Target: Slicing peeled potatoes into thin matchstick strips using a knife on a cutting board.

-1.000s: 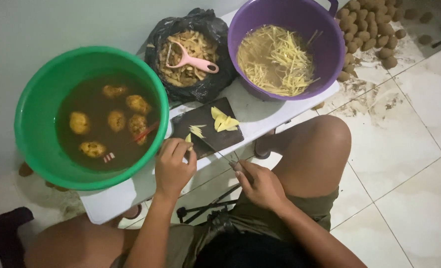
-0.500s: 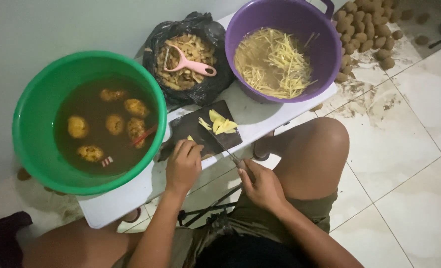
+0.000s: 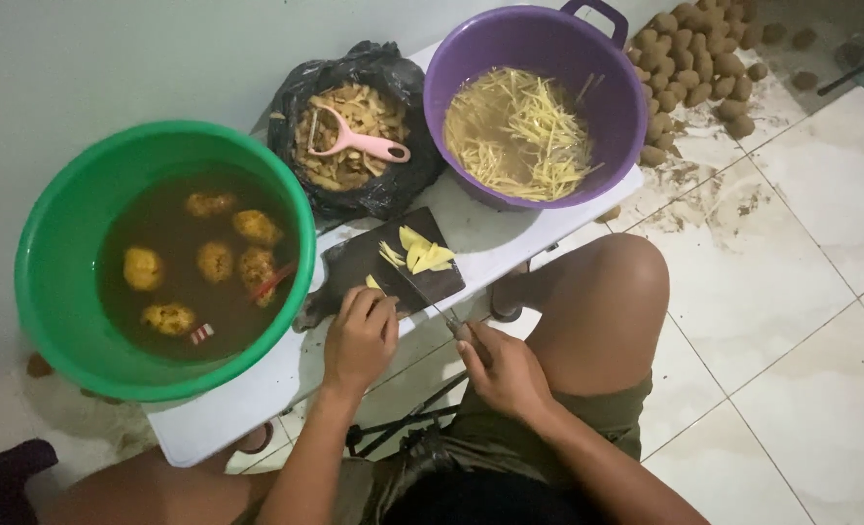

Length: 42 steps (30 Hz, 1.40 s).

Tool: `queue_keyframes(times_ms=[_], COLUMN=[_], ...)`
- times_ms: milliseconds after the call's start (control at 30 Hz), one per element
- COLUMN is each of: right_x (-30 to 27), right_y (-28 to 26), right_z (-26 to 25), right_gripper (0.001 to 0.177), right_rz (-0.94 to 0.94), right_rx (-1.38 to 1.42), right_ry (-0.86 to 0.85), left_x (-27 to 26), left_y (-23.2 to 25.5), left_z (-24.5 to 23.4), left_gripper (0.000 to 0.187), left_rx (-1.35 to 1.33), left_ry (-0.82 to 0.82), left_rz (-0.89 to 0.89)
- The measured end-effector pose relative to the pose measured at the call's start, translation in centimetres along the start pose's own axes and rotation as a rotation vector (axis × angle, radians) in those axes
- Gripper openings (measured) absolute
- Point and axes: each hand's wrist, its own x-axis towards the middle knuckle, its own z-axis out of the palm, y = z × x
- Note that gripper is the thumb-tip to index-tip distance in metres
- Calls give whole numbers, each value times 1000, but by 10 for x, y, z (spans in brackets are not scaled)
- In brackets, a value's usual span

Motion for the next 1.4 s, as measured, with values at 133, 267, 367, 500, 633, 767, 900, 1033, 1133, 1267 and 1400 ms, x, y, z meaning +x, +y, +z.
queue_keyframes(times_ms=[133,267,367,500,633,767,900,1033,1133,1267,1400], right_x=[-1,-1,-1,-4,-3,-4,-8,-11,-16,-18,-22], right_y=[-5,-7,-8,-15,-15,-14,-20,-27,-30,-36,-35], right_z=[-2,-3,-3,-5,-3,-3,-5,-6,0,11,25], right_gripper=[34,32,32,35,35,34,37,38,38,36,37], right_rz=[7,-5,-8,12,-4,6,21,21,13,-3,-28], right_rx=[3,28,22,1,21,23,24,5,-35,-54,-94], right_ry=[4,13,10,13,26,8,0,-25,-45,-35,-36], left_x=[0,2,2,-2,1,0,0,2,1,4,5], left_y=[0,3,-3,-18,-19,-24,-25,-23,-22,-25,-25], left_z=[1,-4,-4,7,0,8,10,8,7,5,0], left_gripper=[11,13,13,12,12,10,12,16,19,23,24], left_rx=[6,-32,-51,-34,-38,18,41,67,103,135,143], left_ry=[3,-68,-69,43,74,82,29,-27,-66,-91,-130], left_rz=[12,-12,-17,47,46,46,-16,-53,-73,-68,-66])
